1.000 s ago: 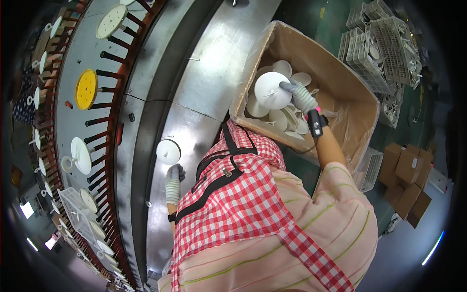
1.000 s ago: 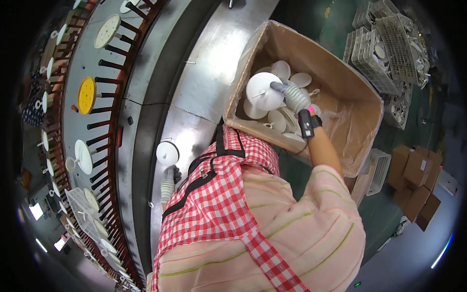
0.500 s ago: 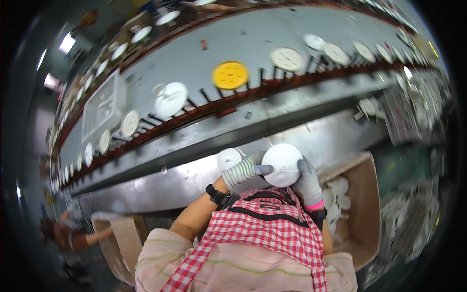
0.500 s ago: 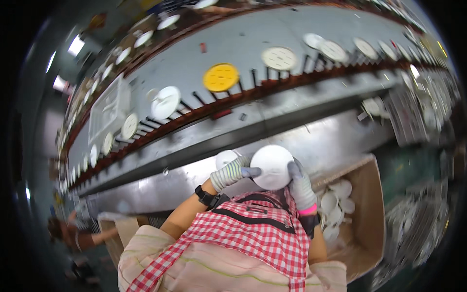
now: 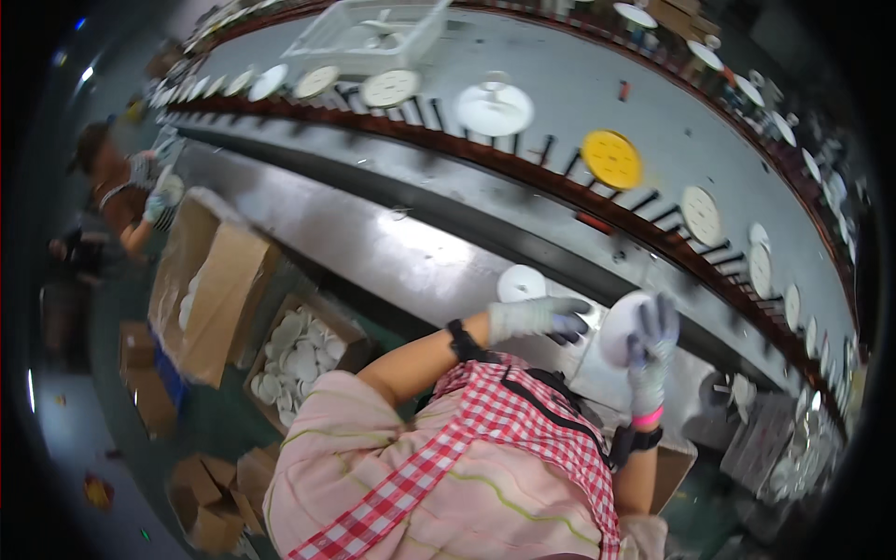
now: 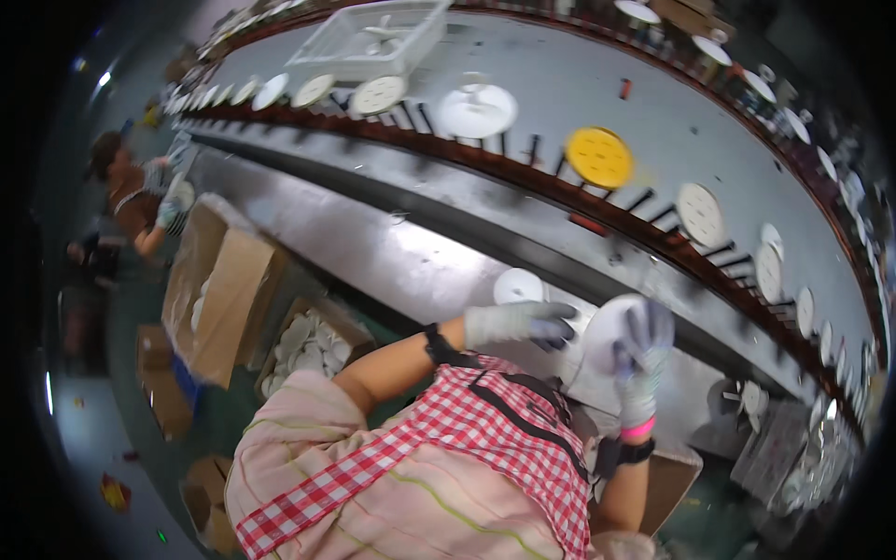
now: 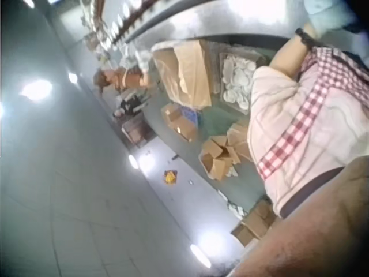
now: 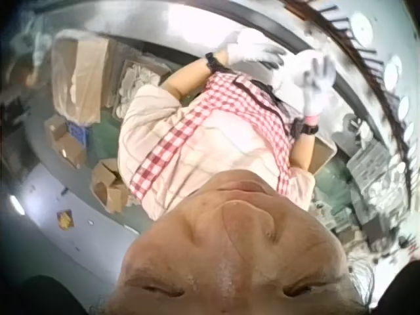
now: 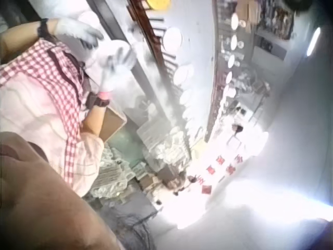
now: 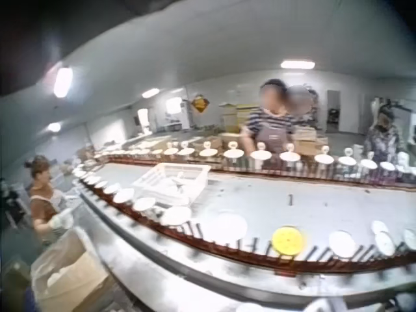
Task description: The person picks up ceramic items from a cardboard box by hand and places them individually onto rotating circular spindles on an industrial assembly line.
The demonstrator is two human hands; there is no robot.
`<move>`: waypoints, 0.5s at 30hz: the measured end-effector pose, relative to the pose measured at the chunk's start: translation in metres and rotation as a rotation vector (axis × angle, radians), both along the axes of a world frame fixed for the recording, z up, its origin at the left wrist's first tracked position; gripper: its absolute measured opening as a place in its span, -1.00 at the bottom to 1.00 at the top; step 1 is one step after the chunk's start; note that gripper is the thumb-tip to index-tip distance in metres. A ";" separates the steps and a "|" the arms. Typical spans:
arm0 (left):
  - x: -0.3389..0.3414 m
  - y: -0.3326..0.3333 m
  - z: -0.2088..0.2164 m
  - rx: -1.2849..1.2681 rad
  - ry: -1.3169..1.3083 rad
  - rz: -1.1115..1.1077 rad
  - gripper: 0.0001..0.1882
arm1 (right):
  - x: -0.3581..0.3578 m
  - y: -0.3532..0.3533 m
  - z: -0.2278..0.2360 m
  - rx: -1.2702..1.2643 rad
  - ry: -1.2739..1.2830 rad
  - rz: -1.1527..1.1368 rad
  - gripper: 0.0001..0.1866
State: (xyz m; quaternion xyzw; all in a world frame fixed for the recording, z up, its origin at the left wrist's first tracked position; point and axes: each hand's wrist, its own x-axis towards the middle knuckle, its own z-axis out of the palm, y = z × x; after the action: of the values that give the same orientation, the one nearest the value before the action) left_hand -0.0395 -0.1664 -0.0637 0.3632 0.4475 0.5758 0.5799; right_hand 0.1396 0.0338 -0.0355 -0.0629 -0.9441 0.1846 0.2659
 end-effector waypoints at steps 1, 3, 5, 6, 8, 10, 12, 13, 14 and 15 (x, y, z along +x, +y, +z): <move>-0.008 -0.010 -0.006 -0.126 -0.097 0.056 -0.45 | -0.009 0.017 0.006 -0.078 0.116 -0.086 -0.58; -0.029 -0.024 -0.023 -0.237 -0.047 0.162 -0.45 | -0.016 0.059 0.040 -0.015 0.217 -0.364 -0.56; -0.045 -0.047 -0.054 -0.326 -0.017 0.310 -0.49 | -0.026 0.115 0.035 -0.213 0.381 -0.521 -0.57; -0.046 -0.059 -0.057 -0.387 -0.050 0.340 -0.49 | -0.029 0.147 0.027 -0.313 0.393 -0.604 -0.58; -0.051 -0.072 -0.072 -0.464 -0.100 0.349 -0.49 | -0.025 0.224 -0.005 -0.228 0.497 -0.641 -0.60; -0.057 -0.084 -0.087 -0.497 -0.128 0.358 -0.49 | -0.049 0.232 -0.004 -0.235 0.516 -0.612 -0.60; -0.058 -0.086 -0.085 -0.533 -0.116 0.368 -0.50 | -0.082 0.206 0.024 -0.327 0.351 -0.705 -0.56; -0.060 -0.079 -0.079 -0.528 -0.107 0.347 -0.50 | -0.086 0.215 0.020 -0.250 0.226 -0.749 -0.52; -0.062 -0.067 -0.070 -0.493 -0.077 0.298 -0.50 | -0.089 0.230 0.006 -0.303 0.211 -0.770 -0.51; -0.064 -0.056 -0.062 -0.461 -0.050 0.257 -0.50 | -0.093 0.239 -0.006 -0.361 0.195 -0.782 -0.51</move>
State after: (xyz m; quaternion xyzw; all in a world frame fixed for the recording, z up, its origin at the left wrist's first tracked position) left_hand -0.1035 -0.2221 -0.1257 0.1474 0.5950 0.5361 0.5804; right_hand 0.0471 0.2728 -0.0414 -0.4433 -0.7722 0.2372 0.3885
